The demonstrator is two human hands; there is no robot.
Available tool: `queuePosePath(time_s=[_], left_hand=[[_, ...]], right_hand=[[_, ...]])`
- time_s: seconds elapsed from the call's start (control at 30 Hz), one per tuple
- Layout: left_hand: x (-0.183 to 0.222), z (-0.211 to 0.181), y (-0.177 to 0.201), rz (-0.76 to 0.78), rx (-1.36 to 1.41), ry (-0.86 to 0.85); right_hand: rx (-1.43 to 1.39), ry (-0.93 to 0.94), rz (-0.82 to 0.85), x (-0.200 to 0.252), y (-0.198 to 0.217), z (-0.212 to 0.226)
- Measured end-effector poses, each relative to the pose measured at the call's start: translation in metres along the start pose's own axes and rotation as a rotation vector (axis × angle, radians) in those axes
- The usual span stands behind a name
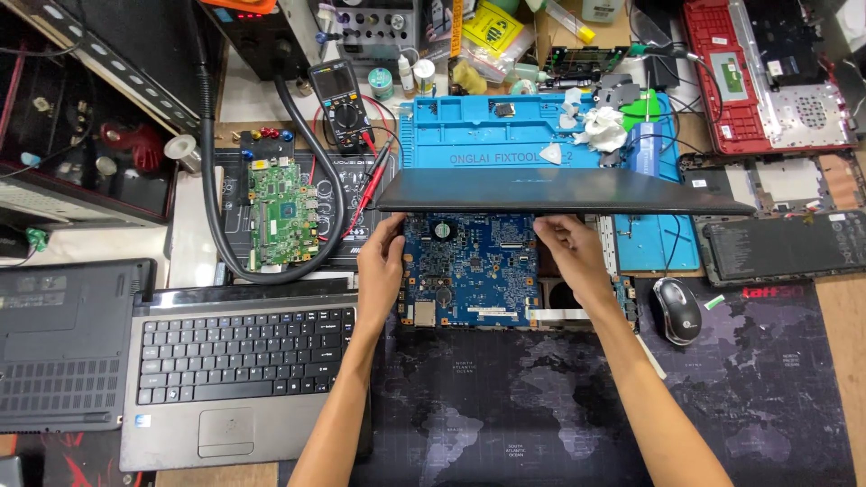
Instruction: Disassembling a laptop to remove the motherboard by unscrewing components and disconnecting cables
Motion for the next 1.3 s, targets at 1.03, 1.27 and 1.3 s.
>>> queuePosePath(time_s=[1.03,1.27,1.3], left_hand=[[-0.003,0.039,-0.001,-0.043,0.236,0.097],[0.02,-0.022,0.004,-0.105,0.182,0.137],[0.026,-0.036,0.004,-0.114,0.151,0.119]], right_hand=[[-0.427,-0.042,-0.012,-0.011,-0.019,-0.03],[-0.447,-0.015,0.023,-0.012,-0.016,-0.025],[-0.456,-0.004,0.043,-0.012,-0.016,-0.026]])
Point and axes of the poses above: each hand's wrist, its own x-axis away from the middle knuckle, its own y-axis out of the back of the hand, z = x × y, the point moved 6 cm from there along -x, towards the middle knuckle, and after that the axes turned 9 degrees about z, right-handed, at the moved point
